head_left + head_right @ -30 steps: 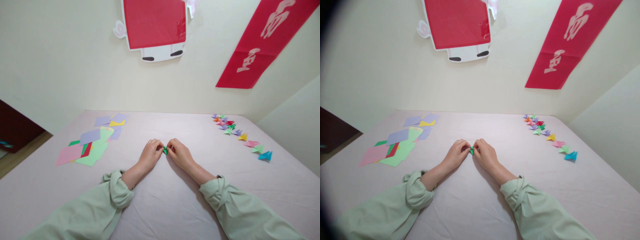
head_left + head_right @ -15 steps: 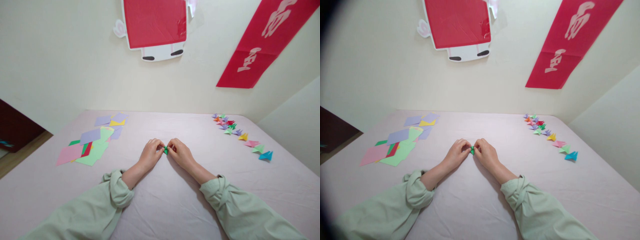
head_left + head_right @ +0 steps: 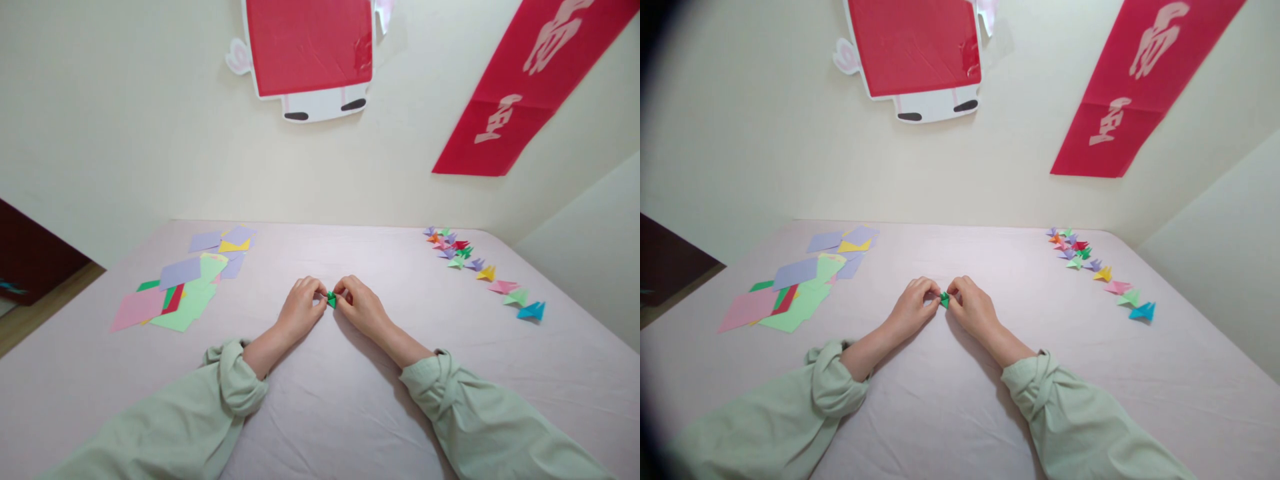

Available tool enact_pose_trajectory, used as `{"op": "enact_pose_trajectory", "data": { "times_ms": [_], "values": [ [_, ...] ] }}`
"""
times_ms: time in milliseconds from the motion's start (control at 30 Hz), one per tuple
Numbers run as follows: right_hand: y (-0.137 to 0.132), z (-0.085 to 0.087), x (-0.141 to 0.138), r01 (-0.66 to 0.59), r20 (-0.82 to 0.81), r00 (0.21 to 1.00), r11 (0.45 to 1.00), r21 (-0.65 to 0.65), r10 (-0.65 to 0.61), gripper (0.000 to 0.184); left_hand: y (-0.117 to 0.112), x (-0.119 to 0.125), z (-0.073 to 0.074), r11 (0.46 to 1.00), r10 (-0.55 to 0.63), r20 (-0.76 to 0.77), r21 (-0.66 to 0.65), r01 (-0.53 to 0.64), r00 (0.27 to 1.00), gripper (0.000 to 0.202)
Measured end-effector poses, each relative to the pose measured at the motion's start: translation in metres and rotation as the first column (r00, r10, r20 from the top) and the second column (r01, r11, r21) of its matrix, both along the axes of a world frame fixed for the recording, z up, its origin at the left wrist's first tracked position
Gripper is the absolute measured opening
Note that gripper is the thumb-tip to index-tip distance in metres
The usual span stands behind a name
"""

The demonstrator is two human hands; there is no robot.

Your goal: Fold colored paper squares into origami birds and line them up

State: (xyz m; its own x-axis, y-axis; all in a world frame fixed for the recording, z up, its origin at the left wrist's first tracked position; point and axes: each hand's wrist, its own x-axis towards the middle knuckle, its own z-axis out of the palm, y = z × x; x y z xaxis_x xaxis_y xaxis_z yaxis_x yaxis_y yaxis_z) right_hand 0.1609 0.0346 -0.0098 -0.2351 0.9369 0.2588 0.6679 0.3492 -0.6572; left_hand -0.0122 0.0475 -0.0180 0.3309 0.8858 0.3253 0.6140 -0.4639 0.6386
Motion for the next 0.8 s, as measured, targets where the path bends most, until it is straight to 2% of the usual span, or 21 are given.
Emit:
{"op": "enact_pose_trajectory", "data": {
  "times_ms": [367, 667, 800],
  "values": [
    [-0.0002, 0.0013, -0.0002, -0.013, 0.026, 1.000, 1.000, -0.001, 0.013, 0.007, -0.0008, 0.0005, 0.0021, 1.000, -0.024, -0.020, 0.004, 0.024, 0.999, 0.008],
    [0.0033, -0.0052, 0.0001, 0.038, -0.061, 0.997, 0.999, 0.007, -0.037, 0.007, 0.0025, 0.0003, -0.0003, 0.999, 0.029, 0.069, -0.023, -0.027, 0.997, 0.009],
    [0.0022, -0.0041, 0.0002, 0.020, -0.036, 0.999, 1.000, 0.008, -0.020, 0.007, 0.0017, 0.0001, -0.0001, 1.000, -0.003, 0.038, -0.018, 0.003, 0.999, 0.009]
  ]
}}
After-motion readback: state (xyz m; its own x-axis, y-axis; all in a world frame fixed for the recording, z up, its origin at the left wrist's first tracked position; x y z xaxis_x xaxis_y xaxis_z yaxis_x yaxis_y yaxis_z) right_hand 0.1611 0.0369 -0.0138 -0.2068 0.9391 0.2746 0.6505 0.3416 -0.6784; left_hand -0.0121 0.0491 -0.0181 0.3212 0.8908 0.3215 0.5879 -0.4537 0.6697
